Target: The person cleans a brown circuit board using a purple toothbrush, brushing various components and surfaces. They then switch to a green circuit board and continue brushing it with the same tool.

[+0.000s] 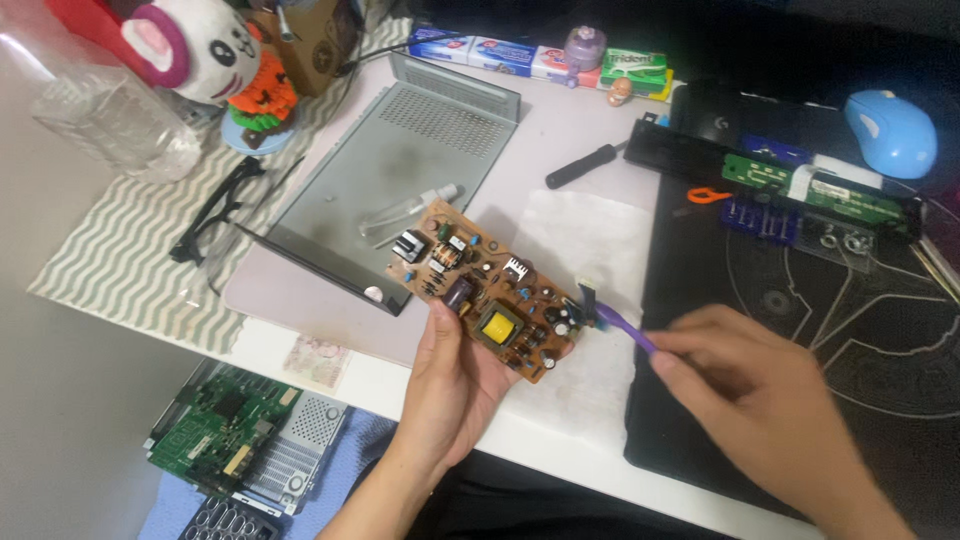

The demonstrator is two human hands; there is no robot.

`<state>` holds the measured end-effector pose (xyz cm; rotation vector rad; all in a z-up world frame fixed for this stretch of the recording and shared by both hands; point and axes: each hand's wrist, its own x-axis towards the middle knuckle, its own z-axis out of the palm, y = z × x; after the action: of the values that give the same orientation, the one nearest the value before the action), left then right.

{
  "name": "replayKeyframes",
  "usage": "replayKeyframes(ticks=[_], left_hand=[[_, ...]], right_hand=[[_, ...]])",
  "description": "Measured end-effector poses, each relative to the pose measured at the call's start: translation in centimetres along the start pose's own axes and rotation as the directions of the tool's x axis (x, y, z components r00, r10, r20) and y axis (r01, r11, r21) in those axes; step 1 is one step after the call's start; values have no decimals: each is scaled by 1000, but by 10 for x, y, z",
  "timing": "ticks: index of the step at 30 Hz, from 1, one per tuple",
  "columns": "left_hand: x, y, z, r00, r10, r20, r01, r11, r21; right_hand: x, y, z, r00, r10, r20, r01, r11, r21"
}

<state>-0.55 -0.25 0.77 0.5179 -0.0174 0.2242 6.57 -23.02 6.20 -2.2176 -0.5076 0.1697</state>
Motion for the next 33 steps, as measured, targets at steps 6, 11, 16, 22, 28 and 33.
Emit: replayKeyframes(ticks=[6,11,16,22,28,33], left_hand=[[-1,-2,-2,999,11,35,-11,1000,2],[-3,-2,2,999,-22,42,21,999,24],[-9,0,-1,990,48,131,-52,998,28],[-7,-2,-6,995,-20,98,12,996,86],[-8,-2,-2,996,0,91,-7,996,84],[-8,2,1,994,-35,106,26,996,85]], right_hand=[[1,4,3,991,-132,-19,133,991,32],[-2,0,2,988,-138,-66,137,990,-17],[1,17,-2,946,-323,-28,318,941,-112],[-4,11,-20,986,-111,-124,96,988,-118],[1,-7,4,963,257,75,-265,956,130],[5,-1,25,934,265,239,-338,872,355]])
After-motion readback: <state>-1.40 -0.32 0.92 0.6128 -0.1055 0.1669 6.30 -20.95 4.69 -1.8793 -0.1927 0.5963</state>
